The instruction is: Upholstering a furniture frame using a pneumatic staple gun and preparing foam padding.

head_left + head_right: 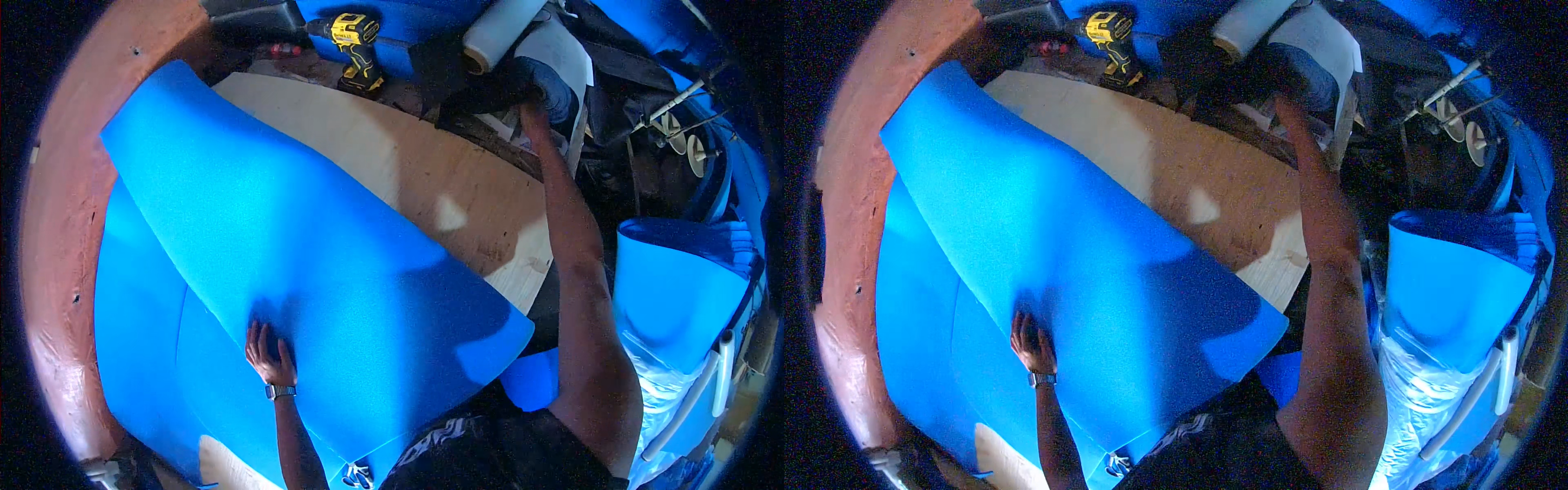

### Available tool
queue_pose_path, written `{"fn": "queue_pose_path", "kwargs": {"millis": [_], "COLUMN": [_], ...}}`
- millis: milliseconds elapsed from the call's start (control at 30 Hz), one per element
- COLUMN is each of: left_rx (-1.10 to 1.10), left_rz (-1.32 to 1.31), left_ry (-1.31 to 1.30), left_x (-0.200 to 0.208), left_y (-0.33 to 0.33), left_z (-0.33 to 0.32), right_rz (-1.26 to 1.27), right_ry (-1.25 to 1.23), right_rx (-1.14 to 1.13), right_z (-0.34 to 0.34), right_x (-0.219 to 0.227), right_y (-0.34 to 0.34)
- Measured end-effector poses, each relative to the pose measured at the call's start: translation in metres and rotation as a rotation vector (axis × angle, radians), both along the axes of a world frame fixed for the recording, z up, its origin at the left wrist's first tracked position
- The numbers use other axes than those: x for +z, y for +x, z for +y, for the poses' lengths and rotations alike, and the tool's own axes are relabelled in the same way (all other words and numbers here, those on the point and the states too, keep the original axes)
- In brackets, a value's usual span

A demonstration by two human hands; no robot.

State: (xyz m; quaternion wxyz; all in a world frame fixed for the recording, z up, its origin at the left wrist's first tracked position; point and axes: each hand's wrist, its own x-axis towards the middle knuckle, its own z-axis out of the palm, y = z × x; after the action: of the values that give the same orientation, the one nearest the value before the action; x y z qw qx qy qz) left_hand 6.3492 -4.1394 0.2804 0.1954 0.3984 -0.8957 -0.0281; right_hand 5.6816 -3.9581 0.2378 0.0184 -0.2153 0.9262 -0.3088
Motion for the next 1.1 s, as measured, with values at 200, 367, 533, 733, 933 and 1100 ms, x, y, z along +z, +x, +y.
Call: {"fn": "queue_pose_path", "kwargs": {"millis": [200, 367, 533, 733, 933, 1100], "left_rx": [0.019, 0.018, 0.013, 0.021, 0.014, 0.039], "left_rz": [0.025, 0.018, 0.026, 0.028, 0.017, 0.018], "left_ry": [0.019, 0.004, 0.013, 0.022, 0.011, 0.024], "left_x": [-0.001, 0.001, -0.003, -0.002, -0.006, -0.003], "left_y": [-0.003, 0.001, -0.004, -0.004, -0.001, -0.001], "left_z": [0.003, 0.002, 0.003, 0.003, 0.001, 0.002], "right_rz": [-0.186, -0.775, 0.125, 0.046, 0.109, 0.574], "right_ry": [0.234, -0.782, -0.198, 0.019, -0.229, 0.202], "right_rx": [0.262, 0.37, 0.323, 0.146, 0.075, 0.198], "right_z": [0.007, 0.028, 0.036, 0.041, 0.006, 0.001], "right_x": [0.025, 0.017, 0.008, -0.017, -0.004, -0.008], "right_y": [0.015, 0.046, 0.061, 0.073, 0.078, 0.084]}}
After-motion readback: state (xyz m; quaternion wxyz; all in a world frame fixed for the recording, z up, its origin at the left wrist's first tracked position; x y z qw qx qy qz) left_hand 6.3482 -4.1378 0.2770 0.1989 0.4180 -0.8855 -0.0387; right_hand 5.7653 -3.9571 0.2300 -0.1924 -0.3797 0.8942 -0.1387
